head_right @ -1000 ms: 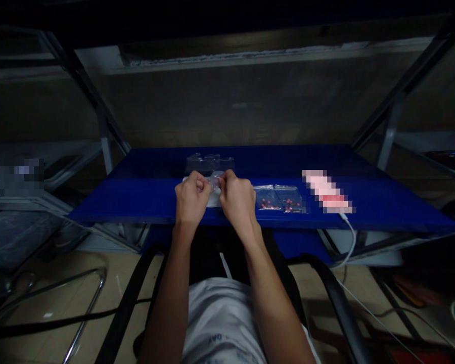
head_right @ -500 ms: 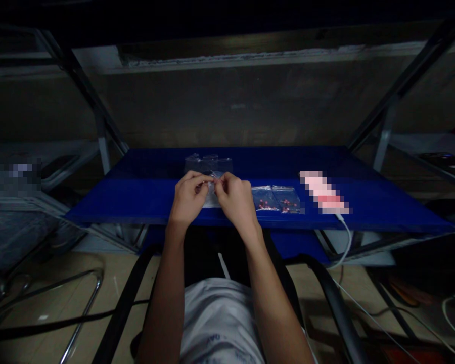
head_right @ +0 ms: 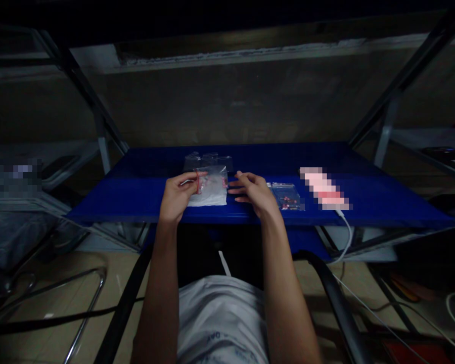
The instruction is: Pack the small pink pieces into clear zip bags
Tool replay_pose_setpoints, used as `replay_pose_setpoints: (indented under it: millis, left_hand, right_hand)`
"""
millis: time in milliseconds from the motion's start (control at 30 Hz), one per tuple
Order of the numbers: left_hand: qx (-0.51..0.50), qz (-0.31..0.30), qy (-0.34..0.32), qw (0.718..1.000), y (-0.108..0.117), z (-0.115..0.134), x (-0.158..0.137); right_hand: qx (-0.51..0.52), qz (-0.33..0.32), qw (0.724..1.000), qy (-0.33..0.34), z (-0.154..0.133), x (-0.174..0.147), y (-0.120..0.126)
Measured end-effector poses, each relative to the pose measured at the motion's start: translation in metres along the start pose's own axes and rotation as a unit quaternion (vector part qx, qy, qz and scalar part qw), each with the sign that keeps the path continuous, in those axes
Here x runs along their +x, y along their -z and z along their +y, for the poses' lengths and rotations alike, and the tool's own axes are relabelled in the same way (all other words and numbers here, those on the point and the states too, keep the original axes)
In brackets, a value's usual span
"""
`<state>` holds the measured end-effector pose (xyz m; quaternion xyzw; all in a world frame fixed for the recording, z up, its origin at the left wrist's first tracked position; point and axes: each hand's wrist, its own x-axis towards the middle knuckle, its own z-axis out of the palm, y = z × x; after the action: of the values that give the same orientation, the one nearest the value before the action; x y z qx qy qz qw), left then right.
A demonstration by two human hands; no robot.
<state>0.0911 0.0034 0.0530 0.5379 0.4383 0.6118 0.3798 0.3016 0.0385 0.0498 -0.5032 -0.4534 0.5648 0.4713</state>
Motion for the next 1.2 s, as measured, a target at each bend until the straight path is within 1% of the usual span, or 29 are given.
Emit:
replay_pose_setpoints:
  millis: [67,133,233,333,467,567,733,900,1033,1133,1200]
  left_hand:
    - [-0.017,0.002,0.022,1.000,0.001,-0.001,-0.001]
    - [-0.021,0.006,0.040,0.999,0.003,-0.005,-0.002]
    - [-0.014,0.013,0.053,0.998,0.007,-0.009,-0.002]
    - [-0.009,0.002,0.067,0.998,0.013,-0.010,-0.003]
    - [-0.001,-0.029,0.075,0.997,0.019,-0.010,-0.005]
    - [0.010,-0.030,0.072,0.997,0.020,-0.011,-0.005]
    - [0.026,-0.030,0.064,0.997,0.019,-0.014,-0.002]
    - [0.029,-0.043,0.048,0.998,0.018,-0.019,0.000]
    - [0.034,-0.048,0.052,0.997,0.020,-0.026,0.002]
    - [0.033,-0.039,0.049,0.998,0.027,-0.031,0.003]
    - [0.037,-0.007,0.033,0.999,0.035,-0.031,0.004]
  right_hand:
    - [0.053,-0.068,0.996,-0.022,0.004,0.001,-0.002]
    - [0.079,-0.115,0.990,-0.027,0.008,0.002,-0.008]
    - [0.085,-0.142,0.986,-0.016,0.014,0.004,-0.016]
    - [0.099,-0.132,0.986,-0.004,0.019,0.006,-0.022]
    - [0.112,-0.139,0.984,-0.028,0.021,0.006,-0.023]
    - [0.121,-0.141,0.982,-0.045,0.020,0.005,-0.022]
    - [0.129,-0.122,0.983,-0.047,0.016,0.004,-0.020]
    - [0.142,-0.104,0.984,-0.031,0.016,0.007,-0.019]
    - [0.134,-0.106,0.985,-0.030,0.021,0.013,-0.022]
    - [0.120,-0.100,0.987,-0.021,0.022,0.019,-0.026]
    - [0.104,-0.089,0.991,0.001,0.018,0.025,-0.025]
